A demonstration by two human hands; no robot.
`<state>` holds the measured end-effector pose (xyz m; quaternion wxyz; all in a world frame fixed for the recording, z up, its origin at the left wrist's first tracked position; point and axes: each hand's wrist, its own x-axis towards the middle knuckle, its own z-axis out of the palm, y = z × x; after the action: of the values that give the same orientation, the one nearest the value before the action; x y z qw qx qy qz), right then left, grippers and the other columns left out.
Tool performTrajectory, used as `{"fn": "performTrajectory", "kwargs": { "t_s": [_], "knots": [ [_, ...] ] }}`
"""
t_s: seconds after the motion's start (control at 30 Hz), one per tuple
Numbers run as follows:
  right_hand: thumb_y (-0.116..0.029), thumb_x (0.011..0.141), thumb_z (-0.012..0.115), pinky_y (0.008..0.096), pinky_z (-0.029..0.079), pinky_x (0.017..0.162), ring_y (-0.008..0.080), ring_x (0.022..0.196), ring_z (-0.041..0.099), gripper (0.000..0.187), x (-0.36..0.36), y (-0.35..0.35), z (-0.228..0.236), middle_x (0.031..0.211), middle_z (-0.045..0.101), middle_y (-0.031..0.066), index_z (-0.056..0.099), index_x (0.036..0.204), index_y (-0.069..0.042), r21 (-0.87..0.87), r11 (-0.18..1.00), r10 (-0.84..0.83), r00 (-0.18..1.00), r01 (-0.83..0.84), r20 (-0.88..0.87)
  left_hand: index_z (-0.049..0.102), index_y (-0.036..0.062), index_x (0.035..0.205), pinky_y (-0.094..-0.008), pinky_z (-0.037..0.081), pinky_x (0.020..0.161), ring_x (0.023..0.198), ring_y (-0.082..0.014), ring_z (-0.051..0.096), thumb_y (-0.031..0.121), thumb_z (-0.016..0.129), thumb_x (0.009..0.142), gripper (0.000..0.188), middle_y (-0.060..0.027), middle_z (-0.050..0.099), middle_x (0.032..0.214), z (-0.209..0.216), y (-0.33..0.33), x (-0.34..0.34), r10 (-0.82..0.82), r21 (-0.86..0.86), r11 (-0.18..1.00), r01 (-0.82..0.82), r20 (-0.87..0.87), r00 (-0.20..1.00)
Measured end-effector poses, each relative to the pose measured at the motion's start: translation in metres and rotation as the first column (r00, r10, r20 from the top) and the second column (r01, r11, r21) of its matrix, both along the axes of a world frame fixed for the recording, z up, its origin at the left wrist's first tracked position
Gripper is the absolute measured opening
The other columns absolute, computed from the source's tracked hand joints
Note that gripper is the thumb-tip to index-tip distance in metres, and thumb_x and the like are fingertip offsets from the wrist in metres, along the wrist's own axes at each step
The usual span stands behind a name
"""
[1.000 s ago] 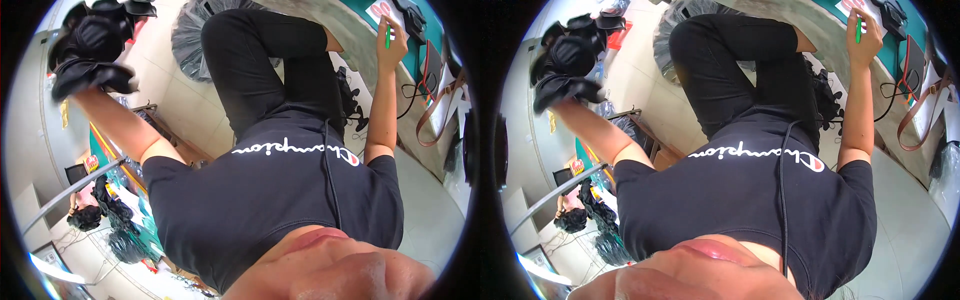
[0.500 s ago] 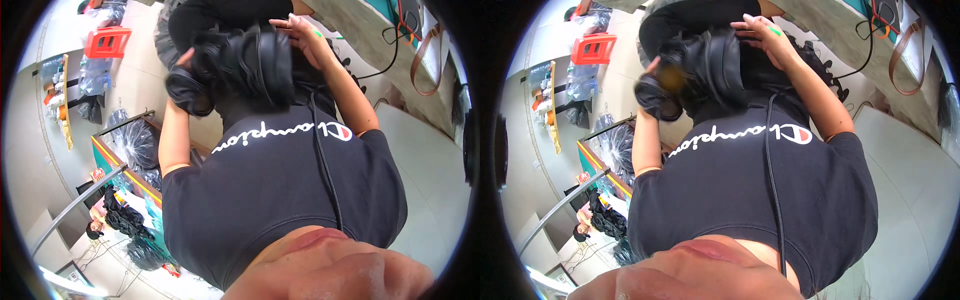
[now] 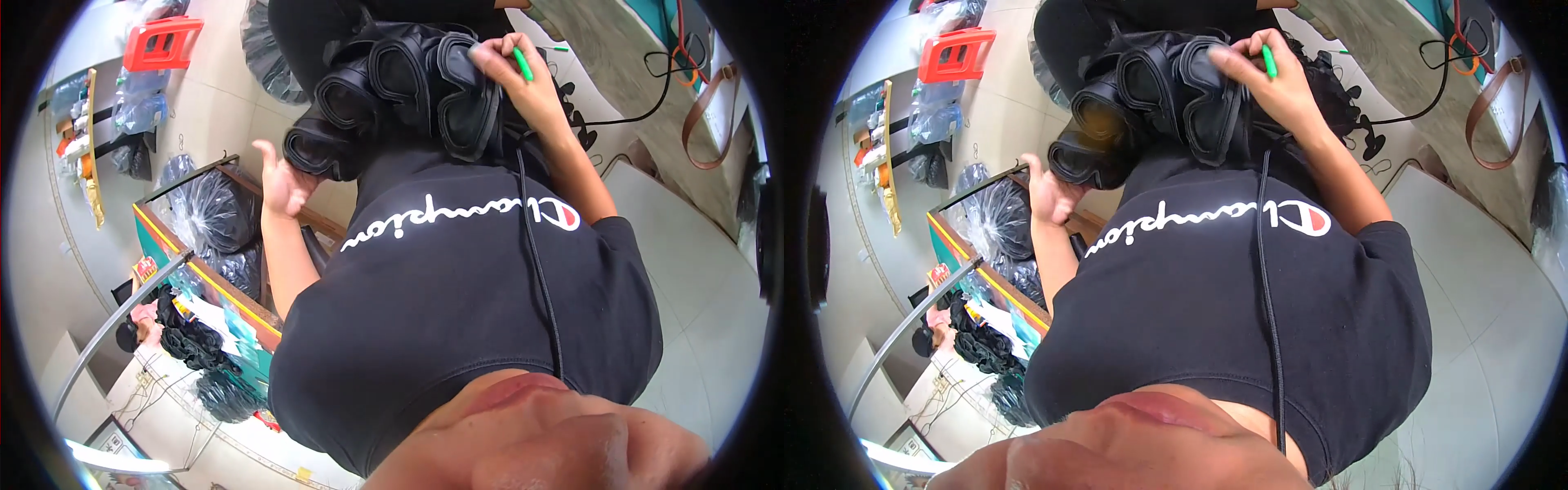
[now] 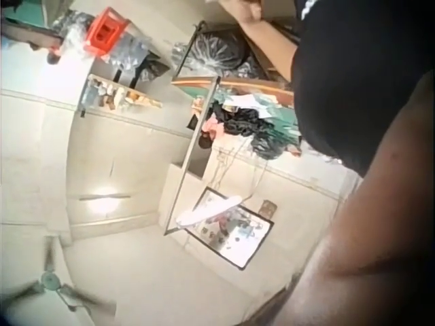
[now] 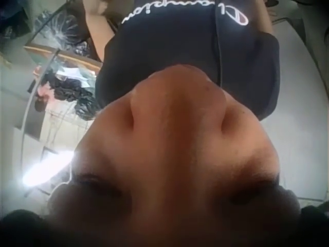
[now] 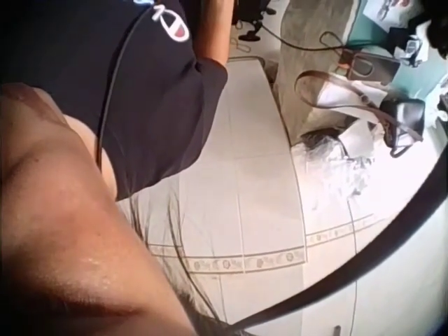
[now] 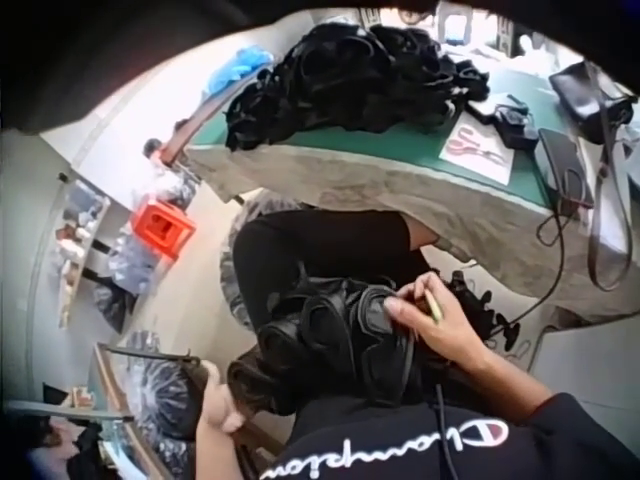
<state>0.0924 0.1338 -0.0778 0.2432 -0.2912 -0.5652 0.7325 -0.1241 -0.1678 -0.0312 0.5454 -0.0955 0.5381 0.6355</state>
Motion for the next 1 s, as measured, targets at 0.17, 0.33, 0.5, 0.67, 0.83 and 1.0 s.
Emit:
{"fn": "performTrajectory", "kwargs": {
  "t_s": [0.17, 0.33, 0.5, 0.67, 0.83, 1.0],
  "knots": [
    [0.002, 0.082, 0.070, 0.0257, 0.048, 0.085, 0.0119, 0.097, 0.060, 0.032, 0.002, 0.015, -0.001, 0.113, 0.058, 0.0105, 0.042, 0.089, -0.010, 0.127, 0.992, 0.039, 0.976, -0.011, -0.215, 0.047, 0.0007, 0.133, -0.0401, 0.041, 0.103, 0.120, -0.0246, 0.054, 0.019, 0.077, 0.081, 0.063, -0.0121, 0.054, 0.132, -0.013, -0.013, 0.021, -0.172, -0.105, 0.985, 0.138, -0.506, 0.845],
    [-0.027, 0.095, 0.060, 0.0261, 0.045, 0.085, 0.0139, 0.091, 0.058, 0.027, -0.011, 0.048, 0.006, 0.099, 0.061, 0.0098, 0.054, 0.103, -0.002, 0.598, 0.792, -0.136, 0.990, 0.120, -0.019, 0.040, 0.0004, 0.140, -0.0471, 0.039, 0.107, 0.127, -0.0330, 0.048, 0.056, 0.039, 0.096, 0.071, -0.0162, 0.047, 0.141, 0.021, 0.022, -0.027, 0.110, 0.643, 0.764, -0.045, -0.061, 0.992],
    [-0.013, 0.094, 0.059, 0.0317, 0.048, 0.087, 0.0224, 0.104, 0.062, 0.014, -0.013, 0.025, 0.011, 0.122, 0.062, 0.0153, 0.053, 0.101, -0.001, 0.582, 0.786, 0.271, 0.962, -0.208, -0.022, 0.038, 0.0029, 0.143, -0.0538, 0.031, 0.111, 0.134, -0.0329, 0.041, 0.070, 0.045, 0.086, 0.088, -0.0165, 0.041, 0.146, -0.006, 0.078, -0.031, -0.135, 0.811, 0.567, -0.148, 0.268, 0.954],
    [-0.053, 0.100, 0.034, 0.0343, 0.047, 0.090, 0.0224, 0.101, 0.062, 0.058, -0.017, 0.001, -0.007, 0.120, 0.062, 0.0148, 0.055, 0.117, -0.002, 0.560, 0.801, 0.318, 0.943, -0.210, -0.100, 0.046, 0.0015, 0.137, -0.0469, 0.028, 0.114, 0.133, -0.0306, 0.043, 0.012, 0.067, 0.082, 0.059, -0.0153, 0.047, 0.141, 0.000, 0.108, -0.008, -0.166, 0.822, 0.556, -0.121, 0.253, 0.953],
    [-0.011, 0.092, 0.063, 0.0264, 0.046, 0.083, 0.0127, 0.091, 0.057, 0.018, -0.006, 0.023, 0.031, 0.101, 0.061, 0.0097, 0.054, 0.104, 0.000, -0.020, 0.990, -0.119, 0.760, 0.138, -0.639, 0.050, -0.0023, 0.131, -0.0420, 0.035, 0.111, 0.125, -0.0271, 0.050, -0.017, 0.052, 0.080, 0.053, -0.0154, 0.055, 0.131, 0.031, 0.160, 0.029, -0.172, 0.734, 0.625, 0.265, -0.201, 0.964],
    [-0.014, 0.097, 0.055, 0.0307, 0.053, 0.078, 0.0209, 0.086, 0.065, 0.018, 0.016, 0.015, 0.073, 0.096, 0.064, 0.0142, 0.058, 0.100, 0.003, 0.441, 0.894, 0.161, 0.866, 0.075, -0.474, 0.052, -0.0017, 0.123, -0.0352, 0.044, 0.102, 0.113, -0.0203, 0.058, -0.008, 0.060, 0.087, 0.038, -0.0115, 0.062, 0.120, 0.023, 0.183, 0.070, -0.167, 0.600, 0.745, 0.293, -0.257, 0.952]
  ]
}}
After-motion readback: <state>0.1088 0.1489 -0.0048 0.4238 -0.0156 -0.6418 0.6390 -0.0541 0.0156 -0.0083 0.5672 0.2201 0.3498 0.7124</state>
